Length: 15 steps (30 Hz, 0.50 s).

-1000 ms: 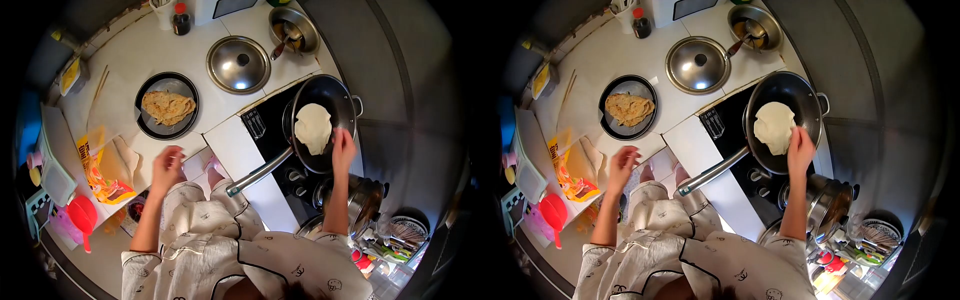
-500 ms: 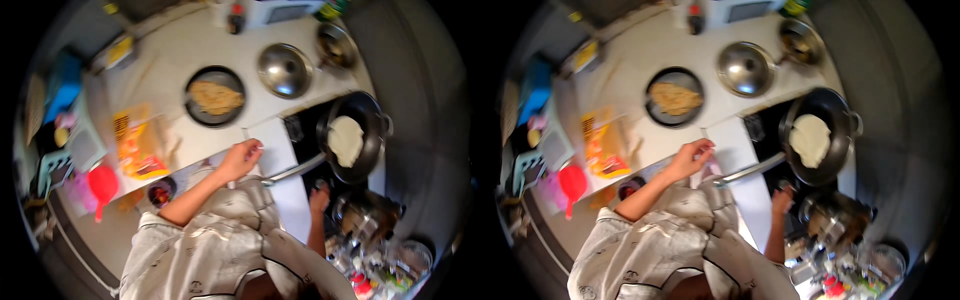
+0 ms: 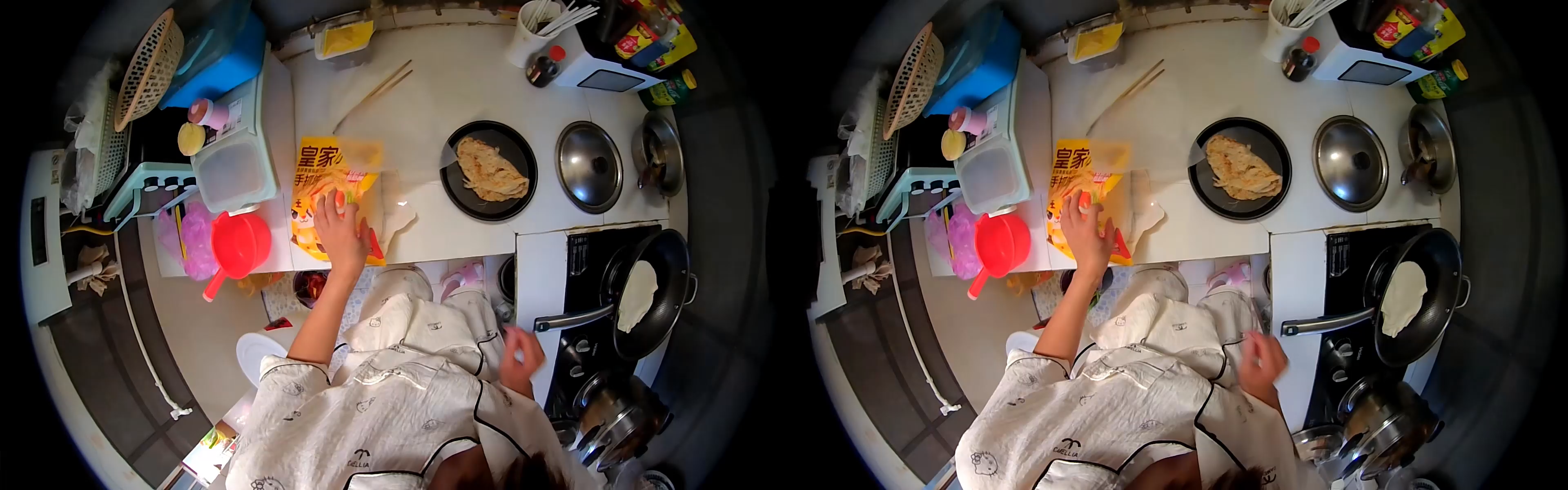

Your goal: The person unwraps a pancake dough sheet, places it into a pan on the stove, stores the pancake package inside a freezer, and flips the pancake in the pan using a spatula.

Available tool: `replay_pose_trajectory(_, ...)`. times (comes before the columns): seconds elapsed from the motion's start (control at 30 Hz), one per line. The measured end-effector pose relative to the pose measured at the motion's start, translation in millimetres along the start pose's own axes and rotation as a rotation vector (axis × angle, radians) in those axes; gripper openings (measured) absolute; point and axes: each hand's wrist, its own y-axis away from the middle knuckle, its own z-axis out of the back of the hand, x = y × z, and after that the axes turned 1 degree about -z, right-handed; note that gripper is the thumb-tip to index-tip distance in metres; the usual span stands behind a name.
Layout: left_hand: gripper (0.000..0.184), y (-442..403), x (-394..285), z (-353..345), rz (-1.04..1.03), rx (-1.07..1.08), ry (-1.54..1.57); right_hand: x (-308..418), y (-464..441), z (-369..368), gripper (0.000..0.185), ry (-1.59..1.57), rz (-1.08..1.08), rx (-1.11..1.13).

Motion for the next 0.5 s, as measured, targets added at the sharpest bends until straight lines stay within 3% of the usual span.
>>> replay_pose_trajectory(0.1, 0.029, 1.6, 11.3, -4.2, 0.091, 0.159, -0.074, 17.0, -49.1, -90.9, 0.008, -0.167, -0.043, 0.231)
replay_pose_trajectory(0.13, 0.028, 2.0, 15.3, -2.4, 0.148, 0.209, -0.006, 19.8, -63.8, -125.2, 0.01, -0.378, -0.108, 0.314)
replay_pose_trajectory(0.23, 0.028, -2.8, 27.9, 14.2, 0.267, 0.317, 0.128, 22.6, -94.7, -209.5, 0.016, -0.398, -0.062, 0.522)
replay_pose_trajectory(0.33, 0.028, -5.9, 38.6, 28.4, 0.266, 0.353, 0.164, 30.1, -109.9, -258.2, 0.031, -0.188, 0.096, 0.537)
replay_pose_trajectory(0.43, 0.028, -5.7, 36.2, 26.0, 0.26, 0.368, 0.23, 47.6, -107.8, -272.4, 0.043, 0.08, -0.088, 0.613)
replay_pose_trajectory(0.5, 0.028, -6.6, 35.2, 19.9, 0.249, 0.363, 0.253, 28.7, -95.1, -293.4, 0.046, -0.019, -0.126, 0.45)
